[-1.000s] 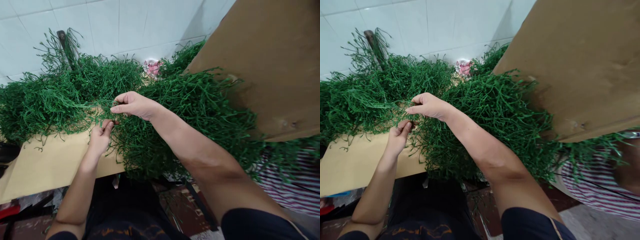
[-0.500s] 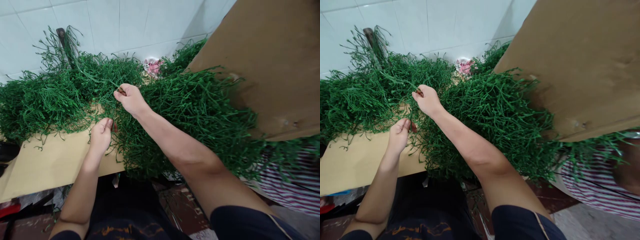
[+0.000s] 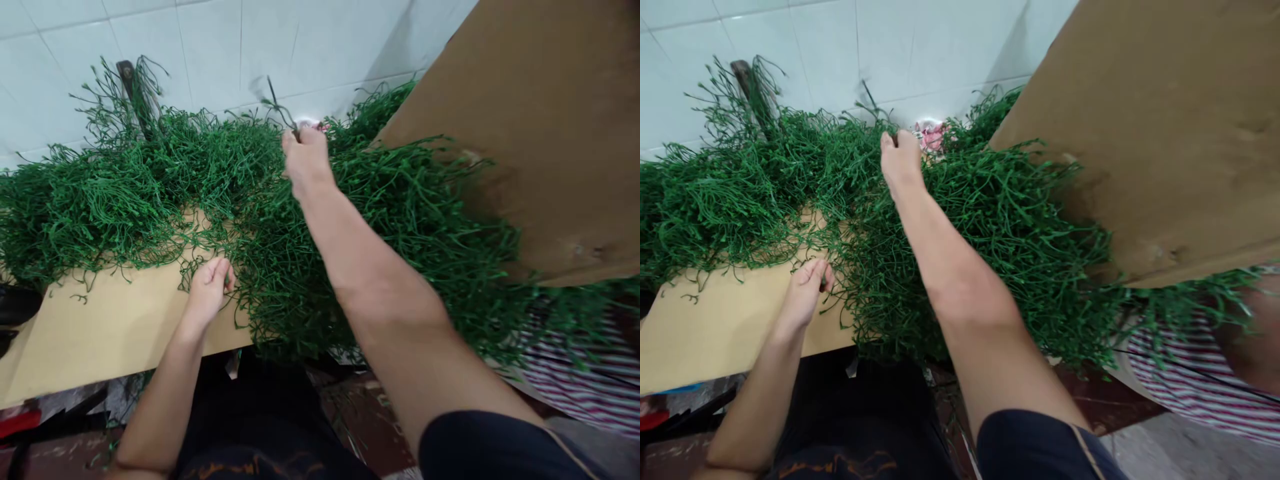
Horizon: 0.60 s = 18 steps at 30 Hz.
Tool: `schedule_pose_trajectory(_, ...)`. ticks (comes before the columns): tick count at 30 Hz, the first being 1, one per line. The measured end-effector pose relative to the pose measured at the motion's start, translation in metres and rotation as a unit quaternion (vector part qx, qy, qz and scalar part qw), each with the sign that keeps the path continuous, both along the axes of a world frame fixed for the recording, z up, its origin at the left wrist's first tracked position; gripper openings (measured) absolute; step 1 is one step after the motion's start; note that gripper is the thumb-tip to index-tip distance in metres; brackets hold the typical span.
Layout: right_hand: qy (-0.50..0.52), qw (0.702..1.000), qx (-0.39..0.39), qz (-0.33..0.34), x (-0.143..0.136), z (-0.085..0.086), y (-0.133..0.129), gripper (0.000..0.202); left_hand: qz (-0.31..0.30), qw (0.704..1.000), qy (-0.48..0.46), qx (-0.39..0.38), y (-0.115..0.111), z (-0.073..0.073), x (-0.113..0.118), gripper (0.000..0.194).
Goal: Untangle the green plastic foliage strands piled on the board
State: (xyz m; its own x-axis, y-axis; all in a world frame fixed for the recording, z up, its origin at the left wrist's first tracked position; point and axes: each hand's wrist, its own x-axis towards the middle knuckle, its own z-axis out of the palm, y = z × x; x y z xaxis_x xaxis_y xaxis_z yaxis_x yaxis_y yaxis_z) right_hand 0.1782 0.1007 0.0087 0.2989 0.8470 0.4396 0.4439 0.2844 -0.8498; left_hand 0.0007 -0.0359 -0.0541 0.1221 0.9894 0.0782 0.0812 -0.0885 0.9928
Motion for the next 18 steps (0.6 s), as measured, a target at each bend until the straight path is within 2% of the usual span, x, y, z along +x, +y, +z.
schedule_pose_trajectory(3, 0.031, 0.997, -0.064, 0.043, 0.005, 0.009, -0.018, 0.032, 0.032, 0.999, 0.008, 0.011, 0.006, -0.002, -0.004, 0.037)
schedule_pose_trajectory(6, 0.003, 0.987, -0.066, 0.145, -0.008, 0.015, -0.040, 0.035, 0.012, 0.997, 0.067, 0.041, 0.016, 0.003, -0.002, 0.033)
schedule_pose_trajectory(8, 0.004, 0.982, -0.061, 0.181, -0.014, 0.017, -0.049, 0.037, -0.003, 0.992, 0.112, 0.059, 0.019, 0.004, -0.002, 0.030)
schedule_pose_trajectory(11, 0.006, 0.976, -0.052, 0.211, -0.013, 0.019, -0.055, 0.038, 0.014, 0.983, 0.168, 0.075, 0.022, 0.000, -0.010, 0.020)
schedule_pose_trajectory(13, -0.011, 0.974, -0.053, 0.222, -0.010, 0.019, -0.057, 0.039, 0.053, 0.974, 0.198, 0.095, 0.023, -0.003, -0.018, 0.021)
schedule_pose_trajectory(15, -0.036, 0.971, -0.057, 0.231, -0.008, 0.019, -0.061, 0.038, 0.118, 0.963, 0.200, 0.133, 0.025, -0.002, -0.024, 0.028)
schedule_pose_trajectory(17, -0.055, 0.966, -0.071, 0.243, -0.009, 0.019, -0.066, 0.037, 0.162, 0.959, 0.165, 0.166, 0.027, 0.005, -0.025, 0.032)
schedule_pose_trajectory(18, -0.058, 0.963, -0.083, 0.251, -0.010, 0.019, -0.068, 0.037, 0.165, 0.962, 0.134, 0.172, 0.027, 0.010, -0.023, 0.034)
